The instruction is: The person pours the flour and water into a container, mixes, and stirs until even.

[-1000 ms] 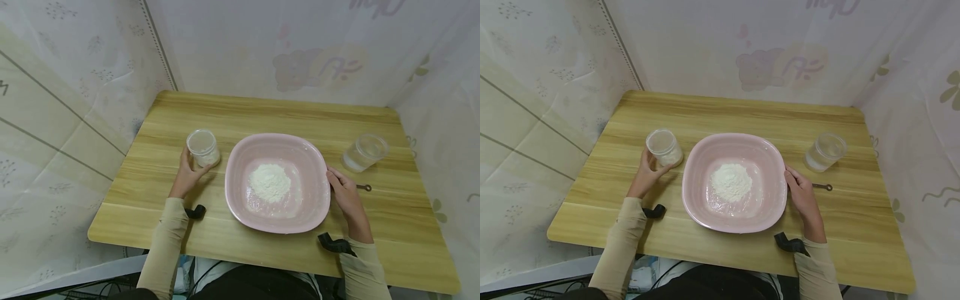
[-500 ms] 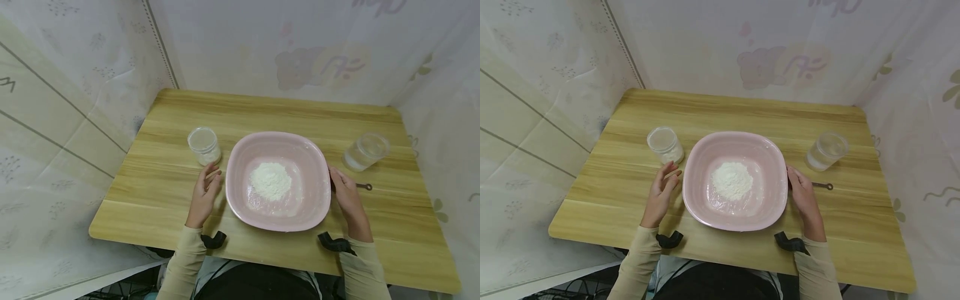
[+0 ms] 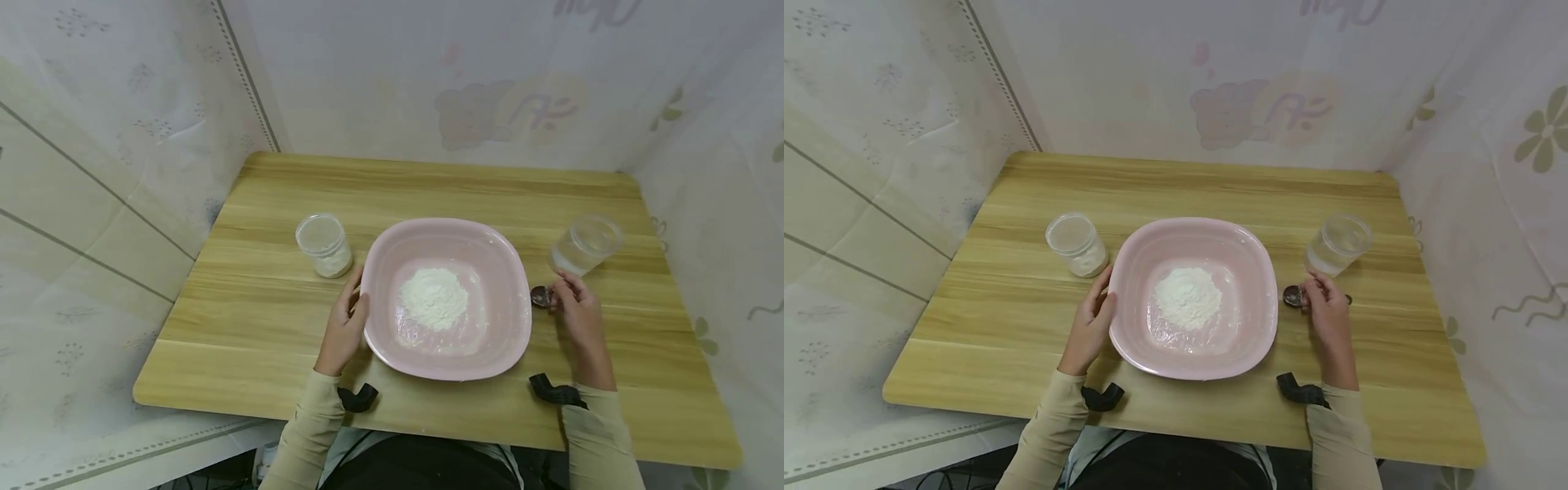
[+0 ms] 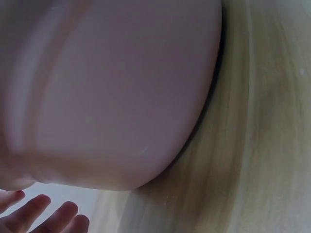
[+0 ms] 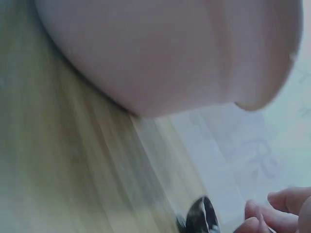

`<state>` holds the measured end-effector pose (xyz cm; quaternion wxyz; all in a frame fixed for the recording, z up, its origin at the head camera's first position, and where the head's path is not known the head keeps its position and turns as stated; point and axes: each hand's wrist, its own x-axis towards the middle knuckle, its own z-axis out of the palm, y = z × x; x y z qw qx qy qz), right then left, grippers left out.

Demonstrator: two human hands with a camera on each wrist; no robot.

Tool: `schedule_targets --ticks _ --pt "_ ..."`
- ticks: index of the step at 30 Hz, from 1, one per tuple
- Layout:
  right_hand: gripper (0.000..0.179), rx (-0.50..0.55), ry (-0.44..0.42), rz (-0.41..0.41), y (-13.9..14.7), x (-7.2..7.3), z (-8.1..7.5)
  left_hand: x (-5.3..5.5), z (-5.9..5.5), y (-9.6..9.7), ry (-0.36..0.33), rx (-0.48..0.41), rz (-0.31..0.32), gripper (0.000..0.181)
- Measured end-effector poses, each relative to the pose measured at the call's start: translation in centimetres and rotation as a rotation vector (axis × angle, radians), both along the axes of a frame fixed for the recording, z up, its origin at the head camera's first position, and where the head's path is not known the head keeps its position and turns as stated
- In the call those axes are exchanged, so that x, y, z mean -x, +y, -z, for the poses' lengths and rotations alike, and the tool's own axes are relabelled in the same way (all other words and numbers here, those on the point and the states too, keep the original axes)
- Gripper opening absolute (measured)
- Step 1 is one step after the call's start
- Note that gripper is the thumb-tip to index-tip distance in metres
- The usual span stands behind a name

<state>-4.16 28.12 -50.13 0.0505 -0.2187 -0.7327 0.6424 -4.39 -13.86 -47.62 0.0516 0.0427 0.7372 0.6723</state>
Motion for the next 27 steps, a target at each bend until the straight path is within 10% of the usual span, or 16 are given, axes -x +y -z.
schedule_targets --ticks 9,17,27 --pt "0.034 0.090 0.049 0.341 1.9 0.7 -0.4 0.1 0.2 0.0 0.056 0.086 0.025 0.058" --pt "0.091 -0.062 -0.150 0.171 3.6 1.6 -0.2 0.3 0.1 -0.1 0.042 0.138 0.115 0.060" --pt "0.097 -0.074 0.037 0.112 4.0 4.6 0.7 0.6 -0.8 -0.1 -0.028 0.137 0.181 0.064"
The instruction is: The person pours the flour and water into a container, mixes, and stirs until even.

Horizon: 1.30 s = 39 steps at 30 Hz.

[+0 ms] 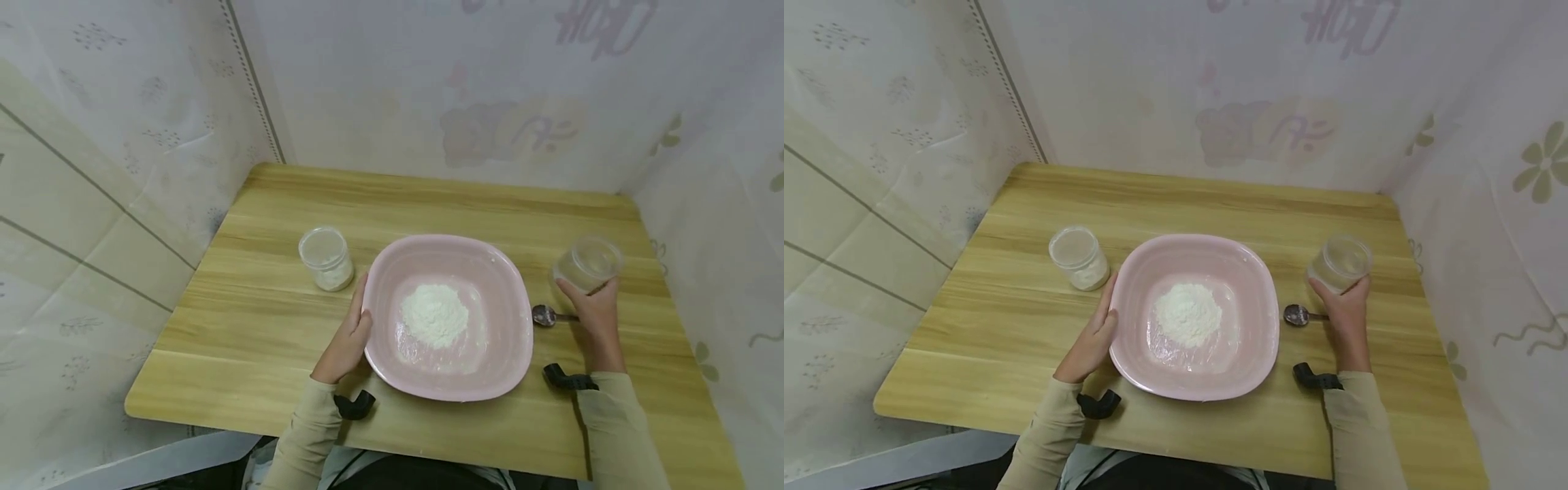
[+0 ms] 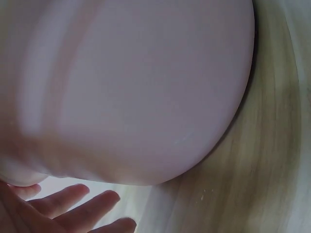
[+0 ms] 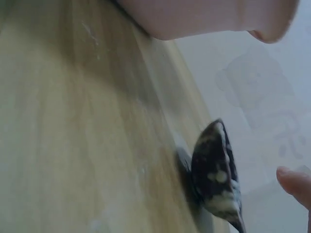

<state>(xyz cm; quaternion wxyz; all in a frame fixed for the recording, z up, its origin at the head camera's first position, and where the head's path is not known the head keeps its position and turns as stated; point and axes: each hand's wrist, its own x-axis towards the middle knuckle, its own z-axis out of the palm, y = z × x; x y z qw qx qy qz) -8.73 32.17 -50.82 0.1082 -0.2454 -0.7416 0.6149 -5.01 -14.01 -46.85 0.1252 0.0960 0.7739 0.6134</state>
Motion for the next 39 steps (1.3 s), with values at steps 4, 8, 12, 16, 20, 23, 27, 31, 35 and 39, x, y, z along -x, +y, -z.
schedule_targets --ticks 4,8,12,16,20,23,27,31,35,39 --pt "0.104 0.024 0.005 0.060 -0.1 0.5 0.5 -0.2 0.0 -0.1 -0.011 -0.019 0.011 0.065" --pt "0.104 -0.024 -0.026 0.123 -0.1 0.4 0.9 -0.2 0.1 -0.1 -0.010 -0.029 0.030 0.065" --pt "0.102 -0.113 -0.019 0.136 0.0 0.2 1.1 -0.2 0.1 -0.2 -0.002 -0.014 0.038 0.066" --pt "0.102 -0.166 -0.029 0.136 0.1 0.2 1.1 0.0 0.1 -0.2 0.002 -0.013 0.045 0.066" --pt "0.101 -0.171 -0.027 0.143 0.2 0.0 1.1 0.2 0.1 0.0 0.000 -0.022 0.057 0.066" --pt "0.100 -0.159 0.002 0.137 0.1 -0.1 1.0 0.2 0.1 0.0 -0.003 -0.017 0.055 0.065" --pt "0.098 -0.121 0.043 0.112 -0.1 0.0 0.7 0.2 0.0 0.0 -0.002 -0.016 0.045 0.065" --pt "0.096 -0.133 0.050 0.072 -0.3 0.3 -0.4 0.1 0.1 -0.1 -0.001 -0.020 0.037 0.065" --pt "0.090 -0.241 0.075 -0.002 -0.8 0.5 -2.0 0.0 0.2 -0.1 -0.014 -0.023 0.025 0.065" --pt "0.088 -0.268 0.148 -0.075 -1.5 0.4 -3.7 0.0 0.3 -0.1 -0.017 -0.031 0.024 0.064"
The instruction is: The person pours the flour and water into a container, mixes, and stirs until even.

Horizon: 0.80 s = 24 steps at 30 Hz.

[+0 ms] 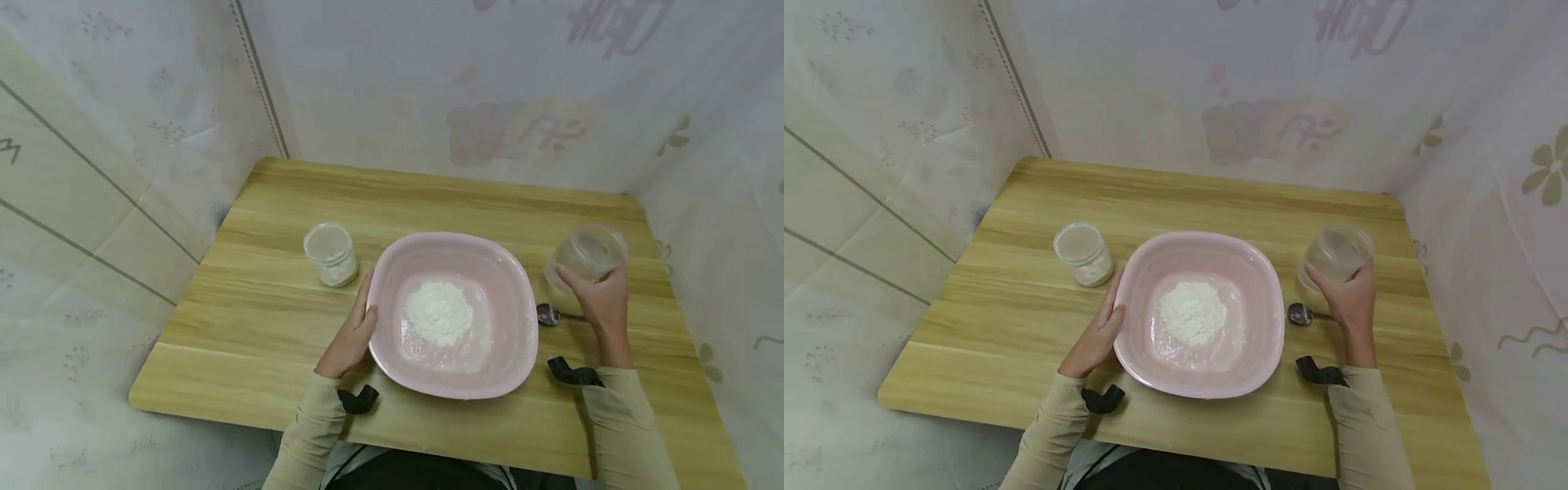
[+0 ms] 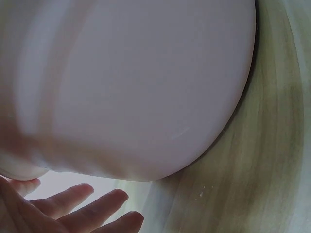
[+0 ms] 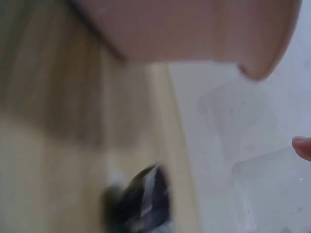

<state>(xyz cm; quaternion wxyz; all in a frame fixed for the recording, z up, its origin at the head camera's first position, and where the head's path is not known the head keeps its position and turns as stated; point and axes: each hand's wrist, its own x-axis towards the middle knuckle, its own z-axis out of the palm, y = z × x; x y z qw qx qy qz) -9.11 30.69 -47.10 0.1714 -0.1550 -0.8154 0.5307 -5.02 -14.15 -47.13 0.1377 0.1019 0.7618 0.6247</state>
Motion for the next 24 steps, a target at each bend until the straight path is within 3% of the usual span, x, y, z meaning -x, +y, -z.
schedule_targets --ticks 7,14,20,24 --pt "0.092 -0.019 0.109 -0.127 -2.0 0.2 -3.2 0.0 -0.2 0.0 0.017 0.000 0.003 0.065" --pt "0.090 -0.162 0.080 -0.196 -4.1 -0.4 -6.3 0.1 -0.3 0.1 0.028 -0.007 0.008 0.066" --pt "0.097 -0.274 0.153 -0.284 -5.5 -0.1 -7.1 -0.1 -0.3 0.1 0.022 -0.009 0.009 0.067" --pt "0.099 -0.302 0.152 -0.330 -5.9 0.4 -7.2 -0.3 -0.2 0.0 0.017 -0.006 0.006 0.066"
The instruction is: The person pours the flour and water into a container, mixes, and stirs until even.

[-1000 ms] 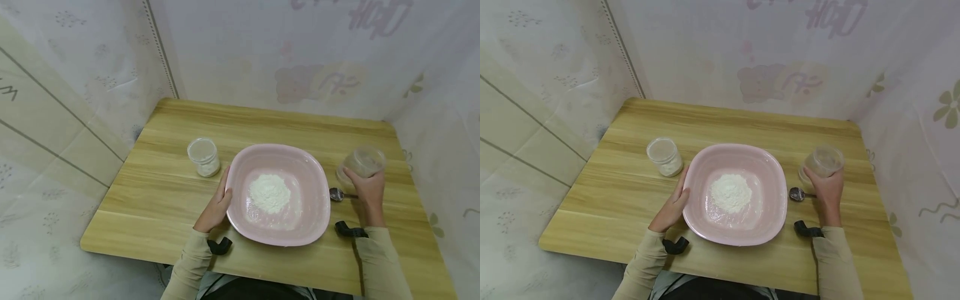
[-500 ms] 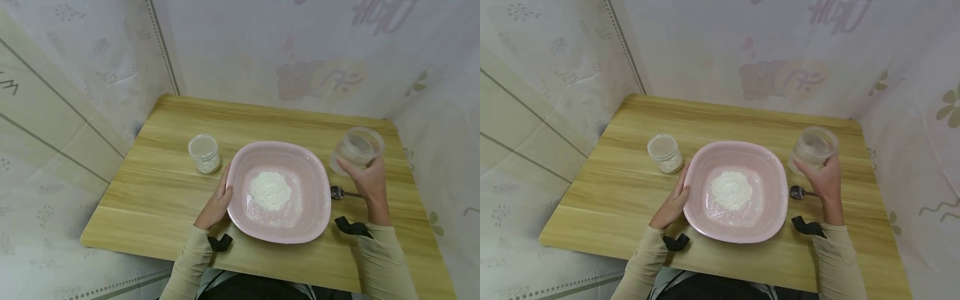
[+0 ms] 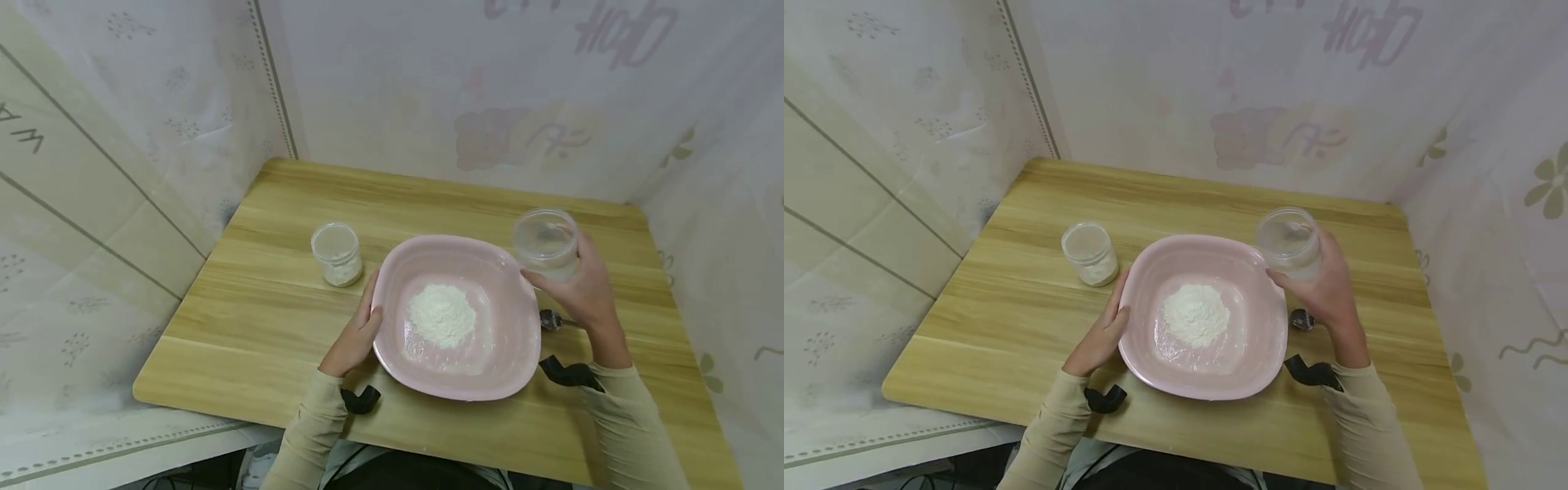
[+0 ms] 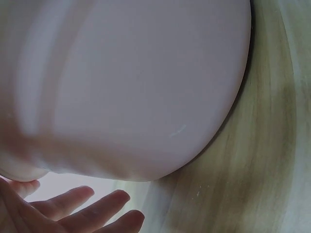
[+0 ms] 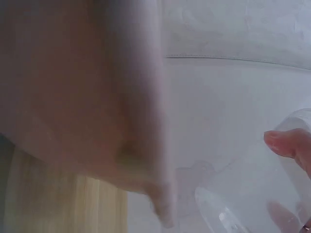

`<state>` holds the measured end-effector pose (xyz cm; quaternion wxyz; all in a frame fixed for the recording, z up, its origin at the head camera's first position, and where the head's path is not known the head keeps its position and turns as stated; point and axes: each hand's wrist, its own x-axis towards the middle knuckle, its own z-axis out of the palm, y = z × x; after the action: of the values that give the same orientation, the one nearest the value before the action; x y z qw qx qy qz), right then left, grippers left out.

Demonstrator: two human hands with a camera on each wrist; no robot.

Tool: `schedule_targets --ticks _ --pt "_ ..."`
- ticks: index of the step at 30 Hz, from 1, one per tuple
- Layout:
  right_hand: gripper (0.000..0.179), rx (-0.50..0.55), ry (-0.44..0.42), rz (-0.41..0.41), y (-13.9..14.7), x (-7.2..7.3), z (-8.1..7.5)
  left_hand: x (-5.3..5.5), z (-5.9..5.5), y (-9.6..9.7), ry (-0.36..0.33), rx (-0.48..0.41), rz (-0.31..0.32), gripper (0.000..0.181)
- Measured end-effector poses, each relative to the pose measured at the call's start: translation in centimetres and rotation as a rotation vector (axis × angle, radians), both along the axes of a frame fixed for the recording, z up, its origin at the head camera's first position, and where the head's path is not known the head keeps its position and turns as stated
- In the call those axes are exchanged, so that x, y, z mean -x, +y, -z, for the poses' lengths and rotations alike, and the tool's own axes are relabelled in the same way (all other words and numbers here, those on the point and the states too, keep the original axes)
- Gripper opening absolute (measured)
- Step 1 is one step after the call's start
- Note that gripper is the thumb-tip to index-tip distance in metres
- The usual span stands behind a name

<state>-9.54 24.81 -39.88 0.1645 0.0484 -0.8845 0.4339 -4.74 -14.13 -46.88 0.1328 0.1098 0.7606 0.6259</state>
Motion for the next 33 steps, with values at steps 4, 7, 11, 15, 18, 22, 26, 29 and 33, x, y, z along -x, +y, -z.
schedule_targets --ticks 4,7,11,15,18,22,26,29,33 --pt "0.098 -0.026 -0.021 -0.009 0.0 0.2 0.3 0.0 0.1 0.0 -0.003 -0.006 0.010 0.066" --pt "0.098 -0.036 -0.019 -0.022 0.0 0.2 0.4 0.0 0.1 0.0 0.002 -0.009 0.019 0.066" --pt "0.100 -0.059 -0.009 -0.048 -0.1 0.3 0.3 0.0 0.1 -0.1 0.004 -0.008 0.020 0.066" --pt "0.098 -0.085 -0.007 -0.082 -0.3 0.1 0.0 0.0 0.2 -0.1 0.007 0.005 0.017 0.066" --pt "0.095 -0.110 0.000 -0.105 -0.5 0.1 -0.2 0.1 0.1 -0.1 0.008 0.008 0.014 0.067" --pt "0.093 -0.141 0.041 -0.149 -0.7 0.2 -0.3 0.2 0.0 -0.1 0.007 0.004 0.009 0.066" --pt "0.092 -0.165 0.073 -0.183 -0.9 0.4 -0.2 0.3 0.0 -0.1 0.010 -0.007 0.009 0.066" --pt "0.092 -0.202 0.066 -0.184 -1.1 0.3 -0.3 0.3 0.0 0.0 0.009 -0.012 0.004 0.066" --pt "0.093 -0.247 0.038 -0.183 -1.4 0.0 -0.3 0.2 0.1 -0.1 0.002 -0.017 0.003 0.067"
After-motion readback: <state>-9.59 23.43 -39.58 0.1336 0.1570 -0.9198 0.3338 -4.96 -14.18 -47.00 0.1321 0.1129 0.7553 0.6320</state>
